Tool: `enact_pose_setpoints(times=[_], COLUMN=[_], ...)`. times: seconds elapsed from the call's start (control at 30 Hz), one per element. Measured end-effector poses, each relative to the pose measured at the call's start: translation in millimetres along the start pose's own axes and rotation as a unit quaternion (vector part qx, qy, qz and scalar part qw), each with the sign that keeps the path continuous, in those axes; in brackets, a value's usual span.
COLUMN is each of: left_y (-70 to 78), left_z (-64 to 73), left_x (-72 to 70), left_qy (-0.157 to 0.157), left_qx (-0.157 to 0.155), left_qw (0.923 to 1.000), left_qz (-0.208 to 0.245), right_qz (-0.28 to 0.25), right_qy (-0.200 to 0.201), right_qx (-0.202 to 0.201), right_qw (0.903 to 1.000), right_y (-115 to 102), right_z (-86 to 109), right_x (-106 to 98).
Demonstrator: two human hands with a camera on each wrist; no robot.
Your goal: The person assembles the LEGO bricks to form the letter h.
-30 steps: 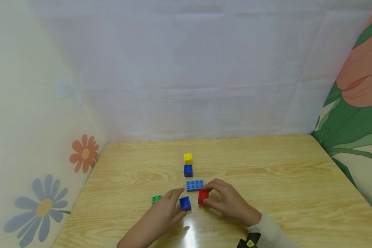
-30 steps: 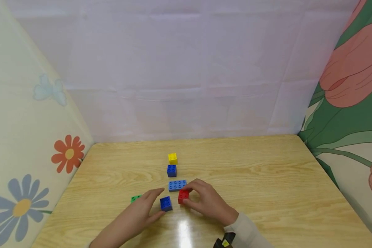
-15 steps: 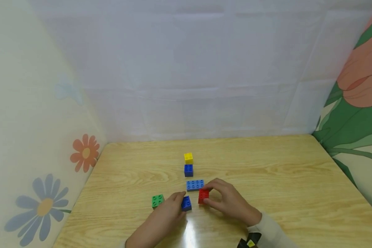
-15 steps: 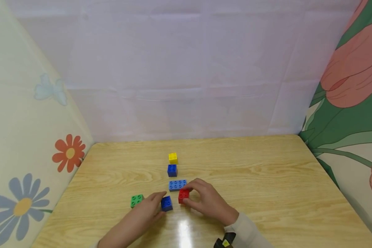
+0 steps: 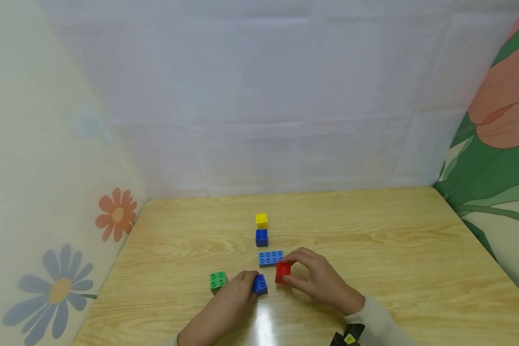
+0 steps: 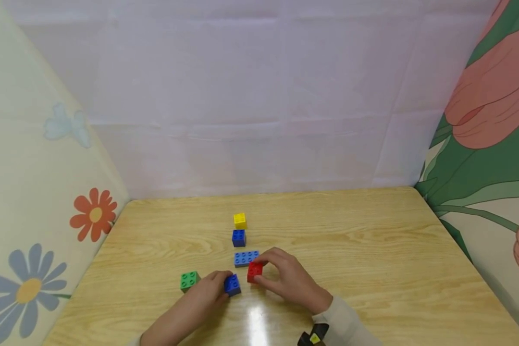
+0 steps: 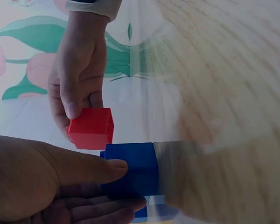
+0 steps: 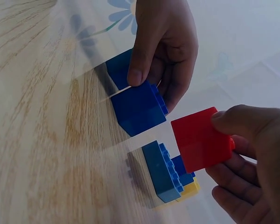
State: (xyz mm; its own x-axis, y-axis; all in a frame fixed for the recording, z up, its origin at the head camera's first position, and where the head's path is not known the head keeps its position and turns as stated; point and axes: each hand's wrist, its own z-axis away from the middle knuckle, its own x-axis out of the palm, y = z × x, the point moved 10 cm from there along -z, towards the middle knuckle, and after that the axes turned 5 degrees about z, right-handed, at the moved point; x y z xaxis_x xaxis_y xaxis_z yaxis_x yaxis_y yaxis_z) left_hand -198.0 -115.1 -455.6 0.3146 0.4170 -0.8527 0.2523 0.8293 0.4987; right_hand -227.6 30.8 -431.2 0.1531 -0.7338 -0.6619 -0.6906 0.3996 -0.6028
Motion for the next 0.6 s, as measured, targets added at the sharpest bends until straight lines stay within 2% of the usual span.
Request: enact_pose_setpoints(times=[0.13,0.3,0.6], left_y=[1.1,-0.2,2.9], left_z=[-0.5,-3.5,-4.8], left_x=[1.2,6.2,10.5], left_qy=[-0.001,-0.018,-0.015], left_qx=[0.015,0.016,0.049], left_qw=[0.9998,0.9993,0.9983], left_qz=[0.009,0.029,0.029], right_qz=[-0.004,-0.022,-0.052], right_qy=[0.004,0.010,0.018], right_qx=[0.003,0.002,-0.024], right_qw=[1.0000,0.9997,0.9982], right_y=[0,-3,-14], right_z=[-0.6,-2.1,-2.3], right_x=[-1,-3,-3])
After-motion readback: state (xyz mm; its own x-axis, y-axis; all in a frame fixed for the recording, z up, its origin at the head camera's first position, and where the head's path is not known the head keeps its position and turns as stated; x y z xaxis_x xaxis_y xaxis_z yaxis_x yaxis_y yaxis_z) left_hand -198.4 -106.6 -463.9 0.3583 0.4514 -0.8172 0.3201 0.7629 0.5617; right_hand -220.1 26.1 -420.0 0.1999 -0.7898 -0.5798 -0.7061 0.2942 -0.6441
